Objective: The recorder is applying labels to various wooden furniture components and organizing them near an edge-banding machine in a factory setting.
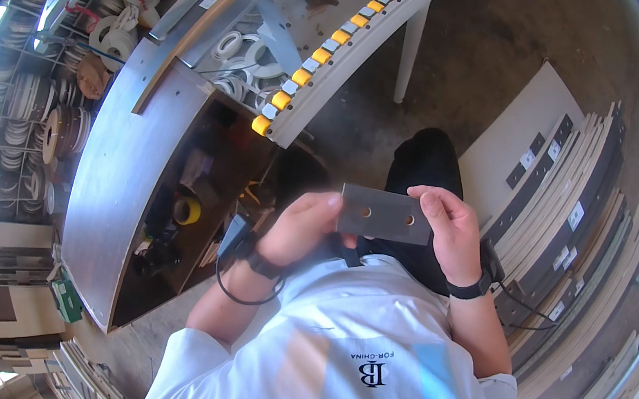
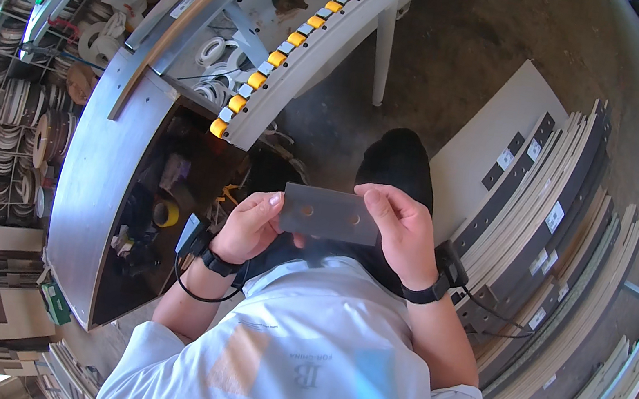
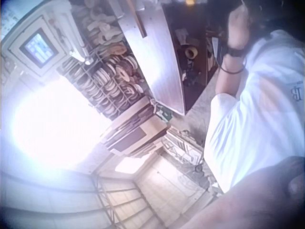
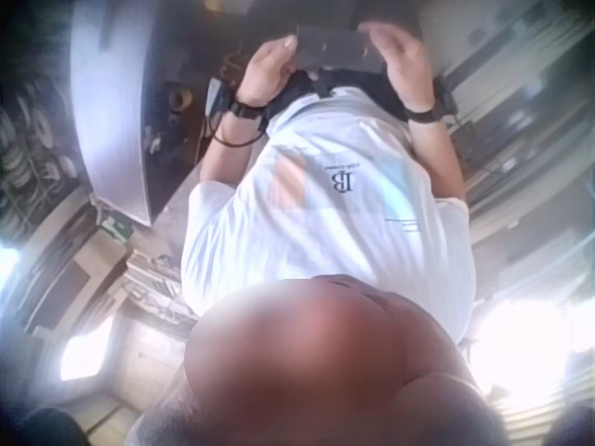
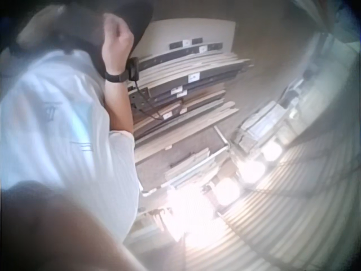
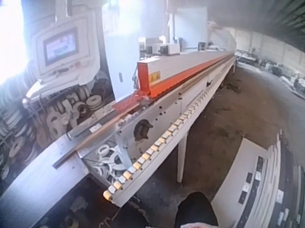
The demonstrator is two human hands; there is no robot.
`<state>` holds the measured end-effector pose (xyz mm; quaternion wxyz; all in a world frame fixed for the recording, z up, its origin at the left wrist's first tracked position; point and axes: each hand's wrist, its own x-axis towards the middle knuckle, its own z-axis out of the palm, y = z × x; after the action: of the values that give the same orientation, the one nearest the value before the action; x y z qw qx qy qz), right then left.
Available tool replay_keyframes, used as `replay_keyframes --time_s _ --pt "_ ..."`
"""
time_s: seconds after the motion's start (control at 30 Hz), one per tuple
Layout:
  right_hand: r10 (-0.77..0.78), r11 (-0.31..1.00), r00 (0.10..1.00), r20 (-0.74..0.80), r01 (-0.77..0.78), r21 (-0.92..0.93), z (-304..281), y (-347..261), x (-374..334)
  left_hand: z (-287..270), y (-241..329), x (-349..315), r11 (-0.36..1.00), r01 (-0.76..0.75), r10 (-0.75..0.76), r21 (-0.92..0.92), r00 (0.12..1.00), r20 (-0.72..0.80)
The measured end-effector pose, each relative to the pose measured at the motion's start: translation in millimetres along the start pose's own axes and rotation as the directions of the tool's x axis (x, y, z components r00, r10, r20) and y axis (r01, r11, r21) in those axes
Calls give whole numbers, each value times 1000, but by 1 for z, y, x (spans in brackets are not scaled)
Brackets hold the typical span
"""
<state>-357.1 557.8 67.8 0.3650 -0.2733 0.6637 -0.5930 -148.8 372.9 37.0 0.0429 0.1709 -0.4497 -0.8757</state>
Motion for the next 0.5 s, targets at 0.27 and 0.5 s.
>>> replay_keyframes --time_s 0.27,0.5 --pt "-232 899 936 263 310 -309 7 -16 1 -12 5 -5 969 245 -248 38 962 114" --pt "-379 832 898 223 436 -342 16 -5 11 -27 42 -48 928 -21 51 371 996 -72"
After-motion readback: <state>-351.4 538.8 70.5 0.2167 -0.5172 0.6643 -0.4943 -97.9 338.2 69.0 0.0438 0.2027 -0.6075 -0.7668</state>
